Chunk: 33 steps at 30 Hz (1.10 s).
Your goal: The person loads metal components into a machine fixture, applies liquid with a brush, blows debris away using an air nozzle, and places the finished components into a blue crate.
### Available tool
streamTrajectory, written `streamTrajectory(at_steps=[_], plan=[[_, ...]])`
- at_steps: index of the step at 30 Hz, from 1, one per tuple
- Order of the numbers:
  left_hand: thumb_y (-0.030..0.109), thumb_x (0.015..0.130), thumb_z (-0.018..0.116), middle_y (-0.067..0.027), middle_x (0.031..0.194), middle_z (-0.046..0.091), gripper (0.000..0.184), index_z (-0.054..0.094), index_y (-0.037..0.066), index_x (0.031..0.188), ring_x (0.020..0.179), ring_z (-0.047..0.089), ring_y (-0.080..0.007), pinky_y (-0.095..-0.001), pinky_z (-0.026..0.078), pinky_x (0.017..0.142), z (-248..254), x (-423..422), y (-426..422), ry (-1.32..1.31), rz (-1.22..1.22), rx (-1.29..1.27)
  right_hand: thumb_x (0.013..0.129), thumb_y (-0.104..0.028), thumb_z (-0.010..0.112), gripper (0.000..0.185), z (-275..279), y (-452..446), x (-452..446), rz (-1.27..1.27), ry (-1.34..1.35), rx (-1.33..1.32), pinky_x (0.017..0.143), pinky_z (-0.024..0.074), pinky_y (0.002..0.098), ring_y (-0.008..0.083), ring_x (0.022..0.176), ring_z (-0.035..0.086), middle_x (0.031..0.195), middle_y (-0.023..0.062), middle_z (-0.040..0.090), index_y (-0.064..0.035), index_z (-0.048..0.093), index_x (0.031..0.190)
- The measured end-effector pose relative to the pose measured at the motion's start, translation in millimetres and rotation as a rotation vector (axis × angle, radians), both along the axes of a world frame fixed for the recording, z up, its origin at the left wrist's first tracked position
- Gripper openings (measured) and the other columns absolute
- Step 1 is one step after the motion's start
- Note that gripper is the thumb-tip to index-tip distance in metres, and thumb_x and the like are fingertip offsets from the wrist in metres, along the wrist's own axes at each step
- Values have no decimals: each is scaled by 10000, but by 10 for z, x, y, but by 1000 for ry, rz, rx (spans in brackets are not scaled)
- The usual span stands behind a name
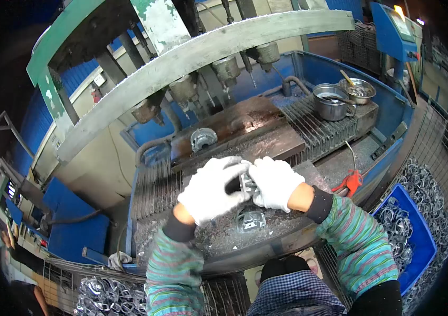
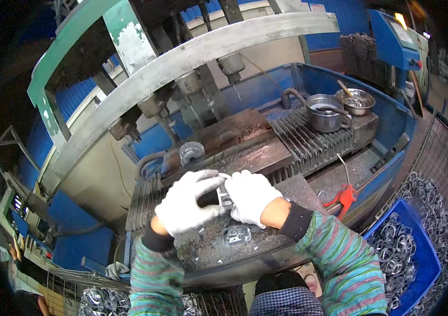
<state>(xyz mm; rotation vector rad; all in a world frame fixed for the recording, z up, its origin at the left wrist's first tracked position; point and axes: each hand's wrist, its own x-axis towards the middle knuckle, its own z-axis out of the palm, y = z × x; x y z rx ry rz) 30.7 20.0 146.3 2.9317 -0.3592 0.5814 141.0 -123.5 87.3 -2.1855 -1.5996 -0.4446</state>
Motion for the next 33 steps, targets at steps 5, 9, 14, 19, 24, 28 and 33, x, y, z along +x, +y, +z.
streamTrajectory(at_steps=[5, 9, 14, 19, 24, 28, 33], plan=[[243, 673, 702, -108, 1081, 557, 425, 569, 73, 1040, 932, 534, -285, -375, 461, 786, -203, 3, -278, -27, 128, 81, 623, -241, 675, 352, 46, -28, 44, 49, -106, -11, 667, 439, 369, 272, 819, 519, 858, 123, 529, -33, 545, 875], [217, 680, 700, -128, 957, 578, 366, 572, 64, 987, 849, 557, -290, -372, 468, 723, -316, 131, -197, -104, 153, 64, 628, -231, 672, 341, 137, -31, 72, 77, -106, 48, 677, 425, 367, 266, 844, 505, 874, 116, 523, -37, 542, 876], [213, 685, 721, -134, 827, 597, 400, 549, 62, 1012, 758, 600, -272, -367, 482, 687, -277, 490, 36, -149, 326, -187, 695, -159, 611, 277, 189, 229, 348, -21, -138, 105, 701, 432, 372, 277, 876, 527, 920, 125, 545, -32, 540, 932], [186, 712, 687, -122, 918, 634, 448, 513, 61, 1106, 854, 615, -255, -346, 479, 756, -382, 746, 534, 113, 446, -385, 724, -115, 569, 464, 211, 126, 410, -48, -95, 243, 728, 465, 390, 287, 906, 537, 960, 142, 546, -13, 418, 1150], [289, 732, 648, -187, 1048, 607, 542, 499, 64, 1202, 983, 585, -280, -336, 451, 840, -242, 778, 577, 151, 346, -332, 725, -93, 567, 512, 57, -475, 462, -114, 30, 398, 742, 478, 389, 314, 866, 573, 977, 161, 575, -54, 434, 1218], [444, 691, 678, -229, 1100, 571, 714, 480, -9, 1206, 1041, 556, -296, -333, 425, 888, -216, 792, 292, 132, 453, -246, 706, -66, 602, 453, -150, -1032, 480, -199, -46, 586, 778, 478, 386, 323, 876, 583, 994, 161, 590, -59, 513, 1150], [366, 668, 729, -205, 1103, 582, 707, 482, -20, 1207, 1022, 571, -273, -329, 433, 881, -312, 941, 423, -11, 402, -431, 720, -18, 598, 448, -397, -1860, 522, -569, -91, 528, 819, 460, 370, 321, 936, 571, 1029, 159, 582, -63, 512, 1158]])
